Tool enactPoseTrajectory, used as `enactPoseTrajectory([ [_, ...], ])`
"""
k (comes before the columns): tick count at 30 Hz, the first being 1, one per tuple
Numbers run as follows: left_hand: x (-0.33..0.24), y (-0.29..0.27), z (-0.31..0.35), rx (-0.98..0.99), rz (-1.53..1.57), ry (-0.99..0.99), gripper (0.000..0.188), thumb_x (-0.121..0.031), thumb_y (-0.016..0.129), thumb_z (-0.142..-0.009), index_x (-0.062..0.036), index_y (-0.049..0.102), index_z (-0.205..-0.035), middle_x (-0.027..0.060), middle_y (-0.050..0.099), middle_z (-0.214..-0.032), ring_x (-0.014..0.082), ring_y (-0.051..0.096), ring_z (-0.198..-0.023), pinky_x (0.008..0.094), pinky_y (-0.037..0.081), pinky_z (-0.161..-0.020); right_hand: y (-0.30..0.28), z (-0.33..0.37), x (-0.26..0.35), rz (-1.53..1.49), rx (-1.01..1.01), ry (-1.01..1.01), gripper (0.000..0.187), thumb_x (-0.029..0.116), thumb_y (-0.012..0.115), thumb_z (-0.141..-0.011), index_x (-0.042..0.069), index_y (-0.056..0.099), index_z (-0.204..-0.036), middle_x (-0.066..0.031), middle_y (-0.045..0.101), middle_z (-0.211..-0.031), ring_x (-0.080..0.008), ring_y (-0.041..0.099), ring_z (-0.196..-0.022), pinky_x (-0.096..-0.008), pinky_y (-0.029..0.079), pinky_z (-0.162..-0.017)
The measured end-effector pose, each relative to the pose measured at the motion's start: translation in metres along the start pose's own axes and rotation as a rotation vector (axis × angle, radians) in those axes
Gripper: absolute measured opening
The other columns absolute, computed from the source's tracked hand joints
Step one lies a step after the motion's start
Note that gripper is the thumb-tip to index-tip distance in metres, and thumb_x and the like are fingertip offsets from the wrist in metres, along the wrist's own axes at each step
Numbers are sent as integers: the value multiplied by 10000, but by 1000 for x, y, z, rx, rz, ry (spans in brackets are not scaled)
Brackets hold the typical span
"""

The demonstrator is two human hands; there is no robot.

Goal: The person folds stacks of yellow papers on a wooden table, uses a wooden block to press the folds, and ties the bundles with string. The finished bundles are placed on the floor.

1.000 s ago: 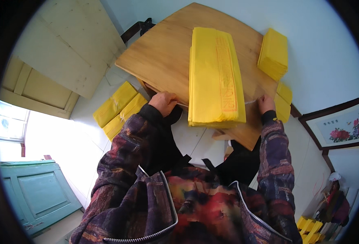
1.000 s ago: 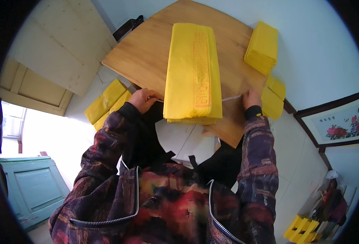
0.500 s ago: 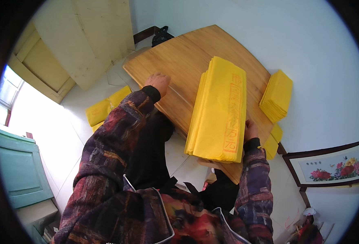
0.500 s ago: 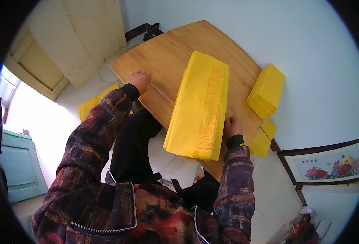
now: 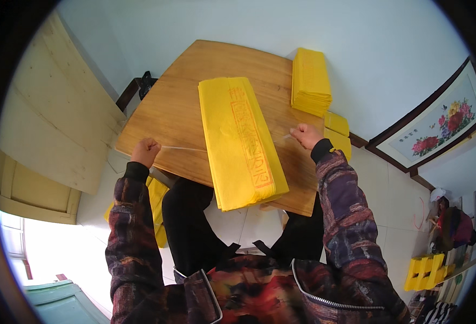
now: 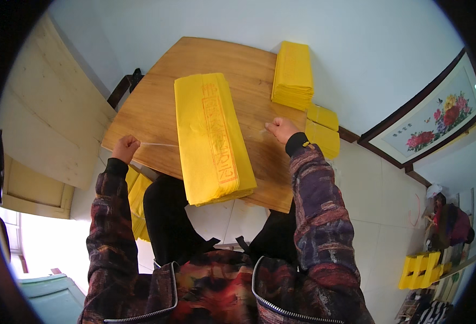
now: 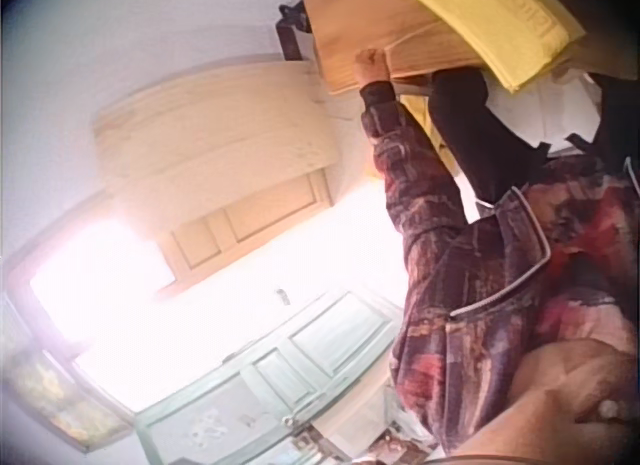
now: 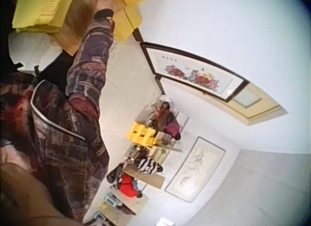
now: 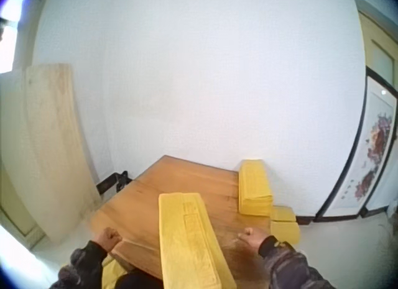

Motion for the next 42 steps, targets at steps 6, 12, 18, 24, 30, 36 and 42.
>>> enactPoseTrajectory([
  [6, -19, -5, 22, 86, 1101, -205, 96, -177, 545, -879, -96, 566, -833, 29, 599, -878, 148, 609, -835, 260, 471, -656, 4, 18, 26, -542, 167, 55, 218, 324, 541, -869, 115, 521, -812, 23, 563, -793, -71, 535, -717, -233, 409, -578],
  [12, -91, 11, 22, 86, 1497, -6, 103, -135, 516, -881, -82, 529, -795, 67, 589, -823, 174, 596, -864, 276, 465, -723, 28, 35, 59, -934, 153, -120, 171, 287, 531, -887, 151, 529, -785, 16, 619, -893, -91, 574, -857, -246, 419, -645],
  [18, -149, 27, 2, 75, 1236, 63, 149, -132, 512, -879, -55, 506, -753, 28, 523, -664, 122, 524, -593, 237, 439, -599, 56, 32, 74, -1161, 168, -183, 178, 272, 546, -887, 170, 521, -743, 21, 623, -791, -86, 581, -774, -240, 449, -632],
  [24, -179, 38, -9, 144, 871, 145, 66, -67, 551, -844, -2, 548, -836, 18, 560, -689, 80, 531, -616, 206, 419, -572, 59, 27, 70, -1200, 202, -197, 158, 259, 531, -895, 128, 561, -812, -6, 608, -803, -115, 579, -780, -255, 464, -662],
  [30, -172, 41, -5, 194, 920, 168, 198, 44, 480, -818, 13, 542, -1004, 51, 597, -809, 108, 567, -760, 222, 446, -687, 52, 33, 63, -1240, 204, -205, 114, 198, 542, -885, 100, 593, -912, -17, 617, -866, -129, 593, -835, -245, 476, -691],
  [36, -157, 35, -6, 145, 972, 121, 273, 23, 491, -837, 14, 525, -1108, 60, 615, -845, 114, 567, -776, 231, 438, -706, 46, 38, 56, -1137, 92, -183, 157, 97, 526, -873, 47, 549, -1020, -38, 610, -929, -135, 590, -879, -258, 492, -728],
  [42, -138, 31, -8, 95, 851, 81, 188, -7, 497, -854, 35, 554, -1028, 53, 610, -802, 111, 566, -738, 230, 449, -680, 48, 39, 56, -1129, 124, -199, 122, 78, 521, -872, 62, 541, -991, -45, 604, -909, -147, 590, -860, -274, 498, -770],
])
Point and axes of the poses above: each hand's wrist, its own z-axis away from the middle knuckle, its own y-axis out of the palm, x = y × z, the point moved 6 cm from there along -z, towards the middle knuckle
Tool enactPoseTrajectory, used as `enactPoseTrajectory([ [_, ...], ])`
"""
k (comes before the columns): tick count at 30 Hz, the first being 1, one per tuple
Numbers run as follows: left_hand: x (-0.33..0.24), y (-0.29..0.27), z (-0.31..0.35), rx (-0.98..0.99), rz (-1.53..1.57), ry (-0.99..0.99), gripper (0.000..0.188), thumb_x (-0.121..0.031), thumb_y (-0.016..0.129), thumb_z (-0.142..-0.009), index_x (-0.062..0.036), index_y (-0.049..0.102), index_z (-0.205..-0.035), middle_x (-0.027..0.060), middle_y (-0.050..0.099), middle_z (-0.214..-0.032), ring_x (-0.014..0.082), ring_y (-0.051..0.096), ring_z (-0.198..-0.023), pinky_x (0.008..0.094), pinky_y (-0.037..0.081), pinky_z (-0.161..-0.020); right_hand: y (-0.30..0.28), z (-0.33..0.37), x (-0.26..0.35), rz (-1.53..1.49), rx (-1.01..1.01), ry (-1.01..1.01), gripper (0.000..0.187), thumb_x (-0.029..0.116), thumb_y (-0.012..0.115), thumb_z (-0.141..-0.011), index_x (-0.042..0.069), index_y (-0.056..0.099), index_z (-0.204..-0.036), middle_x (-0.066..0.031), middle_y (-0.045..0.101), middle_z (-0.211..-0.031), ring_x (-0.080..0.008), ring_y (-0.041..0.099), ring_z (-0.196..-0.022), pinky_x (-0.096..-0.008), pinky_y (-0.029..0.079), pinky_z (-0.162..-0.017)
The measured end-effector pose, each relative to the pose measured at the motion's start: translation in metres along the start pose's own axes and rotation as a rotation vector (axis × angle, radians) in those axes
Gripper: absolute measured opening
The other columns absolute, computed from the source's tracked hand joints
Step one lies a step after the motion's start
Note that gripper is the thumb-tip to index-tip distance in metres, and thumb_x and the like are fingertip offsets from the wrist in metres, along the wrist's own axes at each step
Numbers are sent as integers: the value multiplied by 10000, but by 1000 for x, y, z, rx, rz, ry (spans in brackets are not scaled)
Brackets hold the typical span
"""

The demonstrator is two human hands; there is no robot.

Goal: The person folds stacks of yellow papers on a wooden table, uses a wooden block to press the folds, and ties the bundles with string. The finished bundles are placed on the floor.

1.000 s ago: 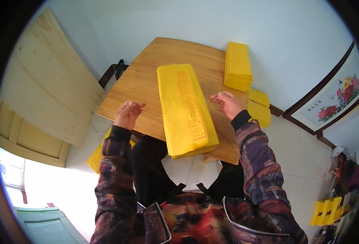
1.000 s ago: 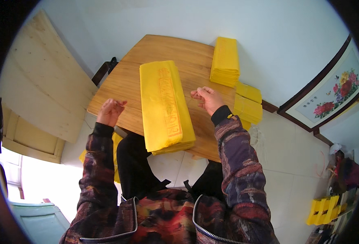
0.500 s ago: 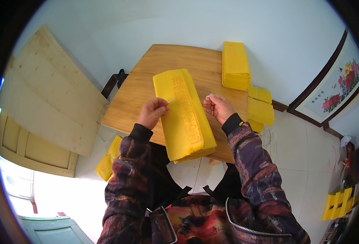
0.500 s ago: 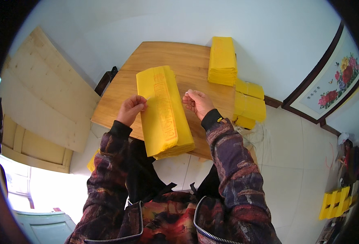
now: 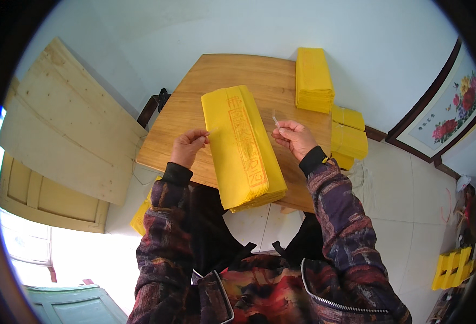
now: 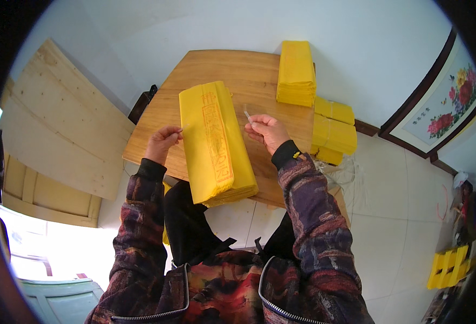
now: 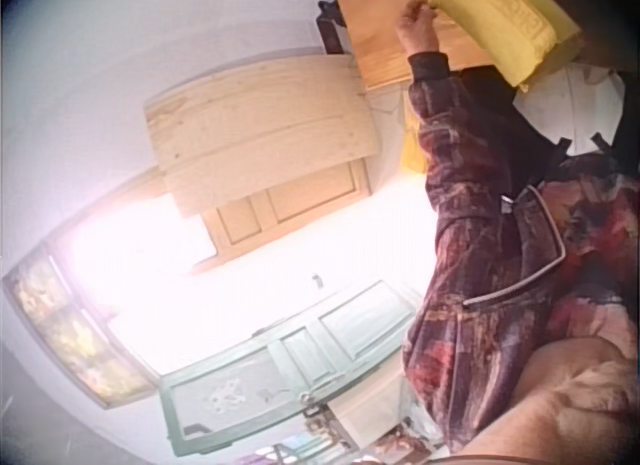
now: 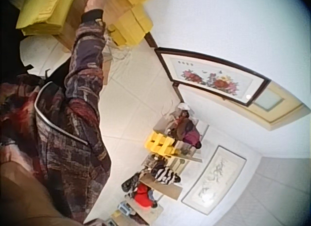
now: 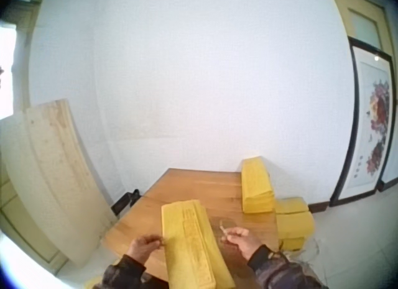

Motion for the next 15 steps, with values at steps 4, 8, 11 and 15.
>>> enactPoseTrajectory([
  [4, 3, -15, 6, -113, 3, 7, 107, -90, 500, -888, -13, 555, -937, 13, 548, -725, 95, 510, -660, 237, 437, -666, -7, -1, -4, -8, -6, 3, 38, 108, 518, -883, 88, 533, -910, -29, 600, -861, -139, 589, -819, -277, 499, -733],
  [8, -6, -21, 13, -247, 234, 108, 97, -122, 484, -901, -44, 534, -873, -12, 471, -649, 88, 467, -598, 225, 424, -625, -18, -2, -10, -71, -122, 20, 44, 143, 512, -895, 130, 531, -858, 7, 594, -802, -123, 590, -786, -267, 487, -673],
  [11, -18, -4, 13, -213, 168, 100, 84, -92, 470, -899, -38, 527, -869, 7, 492, -673, 85, 470, -594, 215, 416, -601, -12, -4, -12, -97, -138, -10, 47, 164, 515, -897, 140, 533, -860, 17, 588, -791, -111, 582, -778, -249, 452, -637],
  [15, -57, 52, 2, -56, -513, 496, 20, -19, 508, -817, -9, 526, -817, 86, 555, -833, 227, 549, -798, 290, 452, -694, 0, -5, -8, -39, -85, -60, 48, 161, 512, -897, 133, 534, -864, 28, 575, -776, -88, 550, -739, -233, 409, -616],
])
Point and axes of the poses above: each hand's wrist, its own z-axis away from the middle knuckle, its own y-axis out of the palm, x = y × z, the point moved 6 cm from there along -z, towards the middle knuckle
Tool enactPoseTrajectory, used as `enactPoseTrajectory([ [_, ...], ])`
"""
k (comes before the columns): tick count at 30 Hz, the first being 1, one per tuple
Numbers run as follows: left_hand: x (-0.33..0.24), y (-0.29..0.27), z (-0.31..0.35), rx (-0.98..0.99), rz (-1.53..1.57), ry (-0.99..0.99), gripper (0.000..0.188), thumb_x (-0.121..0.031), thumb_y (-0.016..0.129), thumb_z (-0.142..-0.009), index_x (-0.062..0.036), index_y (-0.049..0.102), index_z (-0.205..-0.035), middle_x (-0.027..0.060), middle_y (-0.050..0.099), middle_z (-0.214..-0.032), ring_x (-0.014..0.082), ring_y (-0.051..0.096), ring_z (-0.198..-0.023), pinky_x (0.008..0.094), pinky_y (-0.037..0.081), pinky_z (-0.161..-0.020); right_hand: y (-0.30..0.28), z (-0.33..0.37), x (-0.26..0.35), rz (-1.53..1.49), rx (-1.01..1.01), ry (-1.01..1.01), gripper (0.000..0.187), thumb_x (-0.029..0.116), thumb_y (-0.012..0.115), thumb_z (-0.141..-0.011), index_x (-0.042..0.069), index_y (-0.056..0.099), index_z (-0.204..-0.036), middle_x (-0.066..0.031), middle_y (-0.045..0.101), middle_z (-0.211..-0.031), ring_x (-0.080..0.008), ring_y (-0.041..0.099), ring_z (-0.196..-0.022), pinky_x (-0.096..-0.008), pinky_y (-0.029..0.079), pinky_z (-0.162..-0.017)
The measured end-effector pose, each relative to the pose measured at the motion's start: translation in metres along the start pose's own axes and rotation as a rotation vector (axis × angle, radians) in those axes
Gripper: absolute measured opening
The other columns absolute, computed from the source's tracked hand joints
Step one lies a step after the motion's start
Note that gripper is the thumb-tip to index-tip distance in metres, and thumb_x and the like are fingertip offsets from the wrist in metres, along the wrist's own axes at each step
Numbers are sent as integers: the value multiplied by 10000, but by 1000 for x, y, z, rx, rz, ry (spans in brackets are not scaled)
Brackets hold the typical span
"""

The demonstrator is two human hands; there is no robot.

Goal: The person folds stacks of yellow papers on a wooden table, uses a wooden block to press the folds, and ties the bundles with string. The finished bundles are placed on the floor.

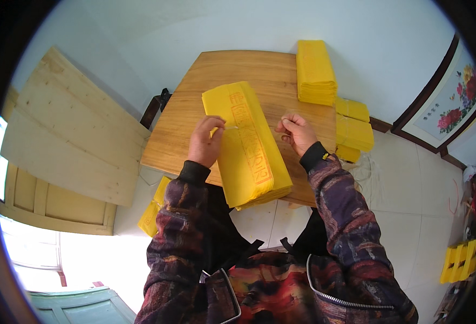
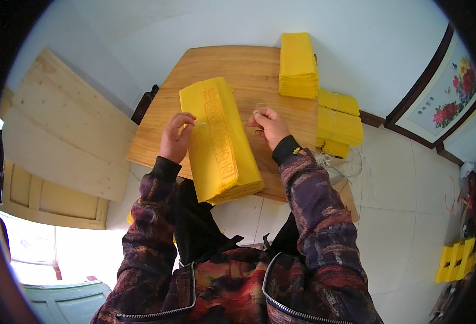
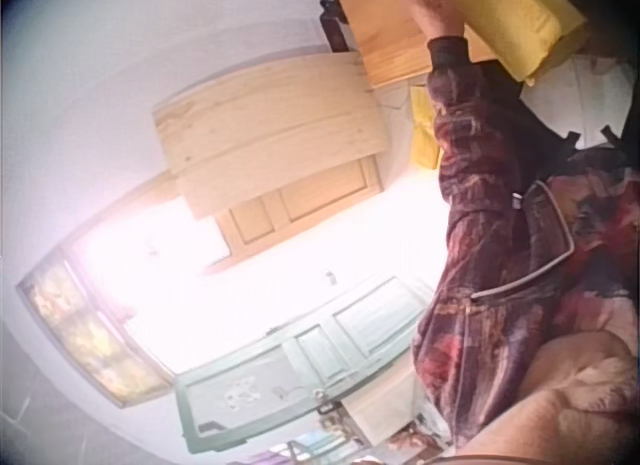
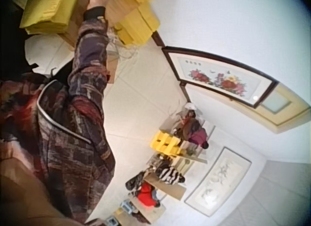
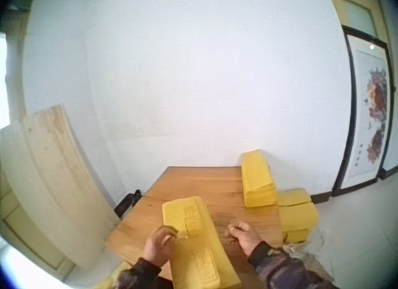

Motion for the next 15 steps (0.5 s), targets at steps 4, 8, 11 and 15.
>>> enactPoseTrajectory([
  [4, -28, 33, -14, 283, -188, 281, 62, 6, 516, -749, 5, 532, -809, 128, 527, -980, 328, 505, -984, 368, 442, -817, 14, -4, 1, 130, 65, -22, 46, 144, 509, -894, 112, 535, -874, 24, 563, -765, -77, 515, -702, -227, 400, -612],
  [8, -26, 57, -11, 568, -359, 235, 95, 0, 472, -770, 8, 532, -844, 115, 512, -1066, 306, 511, -1013, 367, 443, -828, 16, -4, 3, 231, 83, -38, 56, 144, 514, -890, 92, 533, -881, 13, 561, -763, -77, 508, -700, -221, 403, -620],
  [11, -18, 63, -8, 662, -318, 148, 106, 30, 460, -784, 5, 483, -884, 141, 491, -1131, 341, 492, -1031, 362, 439, -842, 15, -4, 3, 311, 112, -55, 76, 151, 519, -881, 77, 536, -890, 2, 582, -764, -85, 533, -700, -226, 406, -625],
  [15, -7, 70, -5, 628, -223, 61, 130, 24, 446, -798, 2, 466, -925, 148, 475, -1150, 356, 490, -1020, 376, 436, -849, 6, -7, -3, 287, 108, -68, 88, 173, 513, -896, 90, 522, -870, 10, 561, -754, -80, 515, -708, -222, 421, -650],
])
Point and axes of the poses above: each hand's wrist, its own z-axis away from the middle knuckle, its own y-axis out of the palm, x = y × z, the point moved 6 cm from there along -z, towards the middle knuckle
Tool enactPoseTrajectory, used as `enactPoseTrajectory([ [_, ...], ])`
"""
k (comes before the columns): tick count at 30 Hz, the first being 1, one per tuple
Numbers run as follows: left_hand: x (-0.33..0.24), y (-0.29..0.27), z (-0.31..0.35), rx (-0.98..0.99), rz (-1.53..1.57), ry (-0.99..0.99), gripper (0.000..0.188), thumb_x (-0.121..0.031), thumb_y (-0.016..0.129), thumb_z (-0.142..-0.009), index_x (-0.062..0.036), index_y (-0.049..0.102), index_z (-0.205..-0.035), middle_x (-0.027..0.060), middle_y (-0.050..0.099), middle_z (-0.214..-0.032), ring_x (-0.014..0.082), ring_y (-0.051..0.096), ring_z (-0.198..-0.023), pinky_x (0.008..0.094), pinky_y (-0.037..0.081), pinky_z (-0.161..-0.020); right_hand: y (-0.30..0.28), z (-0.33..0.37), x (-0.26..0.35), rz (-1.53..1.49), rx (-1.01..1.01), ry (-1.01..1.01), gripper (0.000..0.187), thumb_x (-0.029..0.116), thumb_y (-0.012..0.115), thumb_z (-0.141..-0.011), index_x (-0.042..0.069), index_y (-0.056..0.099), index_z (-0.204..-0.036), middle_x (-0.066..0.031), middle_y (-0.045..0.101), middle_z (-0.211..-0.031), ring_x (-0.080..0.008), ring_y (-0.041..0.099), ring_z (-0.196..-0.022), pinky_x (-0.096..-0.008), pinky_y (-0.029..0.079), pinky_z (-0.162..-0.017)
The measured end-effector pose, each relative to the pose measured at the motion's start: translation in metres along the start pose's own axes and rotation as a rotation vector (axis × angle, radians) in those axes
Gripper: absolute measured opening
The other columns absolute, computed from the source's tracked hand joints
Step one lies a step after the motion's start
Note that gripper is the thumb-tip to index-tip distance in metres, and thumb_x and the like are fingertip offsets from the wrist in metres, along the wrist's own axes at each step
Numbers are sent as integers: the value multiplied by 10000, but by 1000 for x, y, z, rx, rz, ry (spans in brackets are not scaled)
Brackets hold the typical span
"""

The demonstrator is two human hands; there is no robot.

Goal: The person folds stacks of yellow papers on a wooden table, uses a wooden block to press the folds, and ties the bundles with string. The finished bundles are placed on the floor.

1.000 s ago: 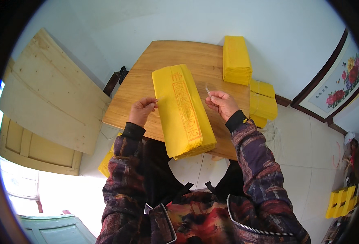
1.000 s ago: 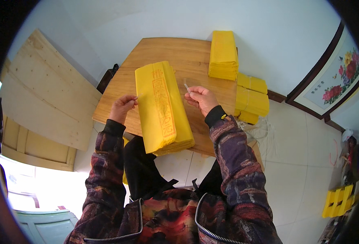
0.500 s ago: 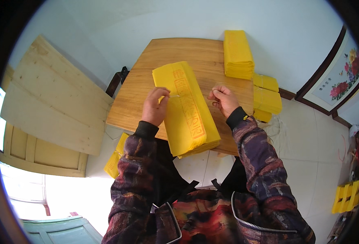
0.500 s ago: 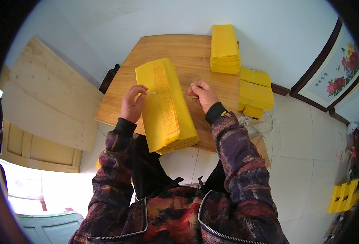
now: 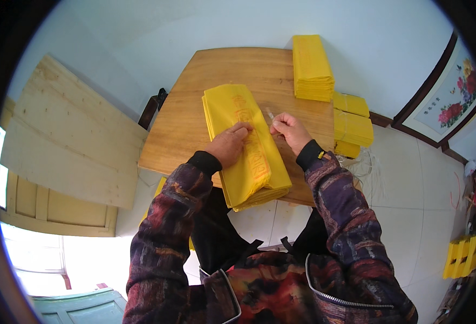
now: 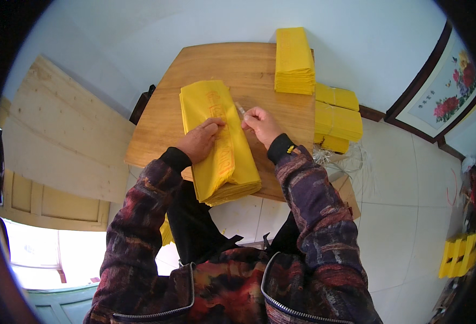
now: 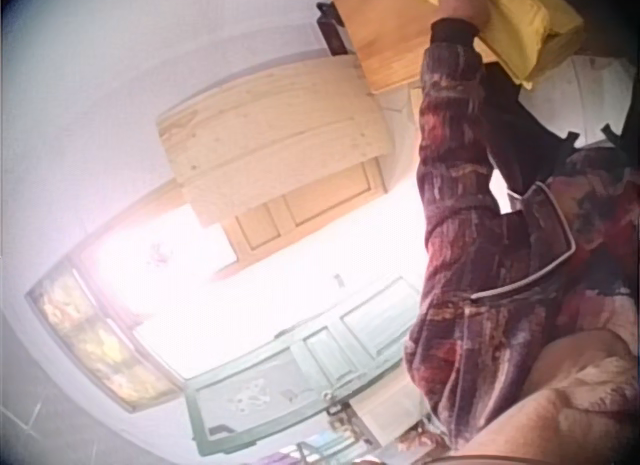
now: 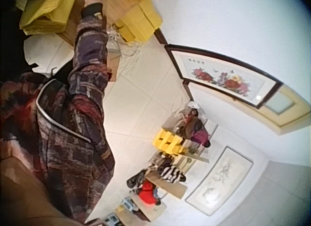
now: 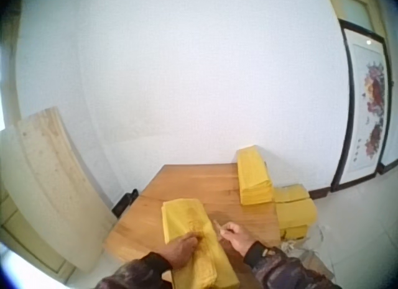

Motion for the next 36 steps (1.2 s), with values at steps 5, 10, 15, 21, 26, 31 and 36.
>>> enactPoseTrajectory([
  [5, 3, 10, 7, -72, -56, 20, 147, 23, 438, -807, 0, 451, -952, 167, 468, -1155, 361, 482, -1034, 376, 432, -865, -37, 0, -21, -371, -202, 55, 117, 187, 493, -911, 110, 487, -823, -5, 541, -710, -115, 536, -680, -236, 449, -645],
  [10, 5, 14, 7, -61, -84, 24, 153, 31, 448, -800, 4, 451, -951, 169, 474, -1152, 366, 481, -1041, 371, 431, -875, -64, -5, -19, -501, -309, 2, 137, 169, 470, -920, 98, 473, -802, -20, 540, -685, -130, 534, -634, -244, 443, -588],
  [15, 8, 18, 5, -72, -81, 45, 188, 38, 459, -786, 8, 459, -972, 178, 481, -1149, 369, 486, -1036, 368, 430, -876, -44, -15, 12, -314, -76, -78, 102, 164, 485, -910, 107, 482, -826, -11, 532, -699, -126, 515, -688, -242, 412, -619],
  [21, 8, 19, 5, -86, -64, 53, 229, 29, 471, -780, 8, 471, -1008, 177, 486, -1140, 360, 495, -1026, 367, 432, -868, 8, -13, 46, 97, 167, -170, 37, 108, 500, -874, 76, 499, -855, 3, 550, -704, -72, 508, -674, -209, 406, -623],
  [26, 2, 15, 5, -88, -44, 72, 248, 14, 466, -783, -7, 476, -1030, 158, 490, -1136, 348, 487, -1040, 372, 423, -871, 50, -19, 52, 336, 269, -196, 37, 70, 499, -854, 34, 495, -845, -11, 553, -729, -94, 524, -681, -238, 432, -667],
  [31, 4, 14, 8, -115, -29, 34, 292, 20, 468, -771, -12, 479, -1061, 135, 493, -1123, 337, 485, -1043, 372, 416, -877, 65, -22, 49, 618, 378, -141, 23, 66, 492, -863, 44, 491, -859, -2, 548, -732, -78, 522, -699, -231, 419, -652],
  [36, 6, 15, 8, -118, -30, 62, 305, 25, 469, -764, -4, 477, -1068, 137, 493, -1120, 341, 491, -1032, 373, 423, -867, 21, -15, 57, 267, 56, -24, 65, 136, 481, -890, 79, 497, -863, 12, 557, -730, -71, 517, -674, -191, 388, -600],
])
Point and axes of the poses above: each hand's wrist, its own z-axis away from the middle knuckle, its own y-axis out of the palm, x = y × z, the point moved 6 cm from there along -z, towards the middle knuckle
